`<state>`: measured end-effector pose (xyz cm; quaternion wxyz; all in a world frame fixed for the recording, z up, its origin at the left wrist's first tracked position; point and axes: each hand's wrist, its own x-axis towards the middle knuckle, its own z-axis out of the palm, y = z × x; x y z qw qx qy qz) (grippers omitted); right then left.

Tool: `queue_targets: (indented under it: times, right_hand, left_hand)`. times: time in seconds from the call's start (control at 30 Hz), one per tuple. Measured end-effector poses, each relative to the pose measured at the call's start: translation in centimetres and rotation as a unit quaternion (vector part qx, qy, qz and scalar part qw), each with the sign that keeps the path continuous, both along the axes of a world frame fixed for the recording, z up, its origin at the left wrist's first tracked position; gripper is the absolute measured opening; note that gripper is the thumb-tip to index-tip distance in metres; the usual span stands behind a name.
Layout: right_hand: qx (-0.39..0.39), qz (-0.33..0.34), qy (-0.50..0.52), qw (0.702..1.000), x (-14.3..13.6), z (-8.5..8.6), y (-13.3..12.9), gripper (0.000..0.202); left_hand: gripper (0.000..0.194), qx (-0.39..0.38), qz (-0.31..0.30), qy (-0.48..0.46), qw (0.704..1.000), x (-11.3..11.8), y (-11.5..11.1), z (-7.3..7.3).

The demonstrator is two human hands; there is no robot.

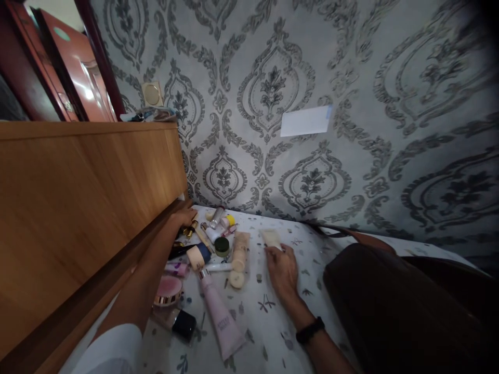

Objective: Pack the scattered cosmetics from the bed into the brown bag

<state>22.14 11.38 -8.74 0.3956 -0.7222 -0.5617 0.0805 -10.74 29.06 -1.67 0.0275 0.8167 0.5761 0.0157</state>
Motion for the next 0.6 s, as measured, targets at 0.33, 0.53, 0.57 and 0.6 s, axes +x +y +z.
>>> queue_targets:
  times: [0.33,0.53,0.57,0.6]
  right_hand:
    - [0.034,0.162,0.095,0.982,-1.2,-0.6,-3.2,0.041]
    - [0.075,0.126,0.2,0.969,-0.2,0.5,-5.8,0.044]
    - [0.087,0.119,0.225,0.963,-0.4,1.0,-6.4,0.041]
    - [0.094,0.122,0.264,0.952,-0.7,1.6,-7.2,0.038]
  left_hand:
    - [0.062,0.064,0.01,0.018,0.998,0.8,-2.7,4.2]
    - [0.067,0.137,-0.056,-0.11,0.983,2.3,-6.7,8.2]
    - [0.069,0.142,-0.075,-0.135,0.978,3.0,-8.1,8.4]
    - [0.071,0.145,-0.097,-0.156,0.972,3.9,-9.8,8.5]
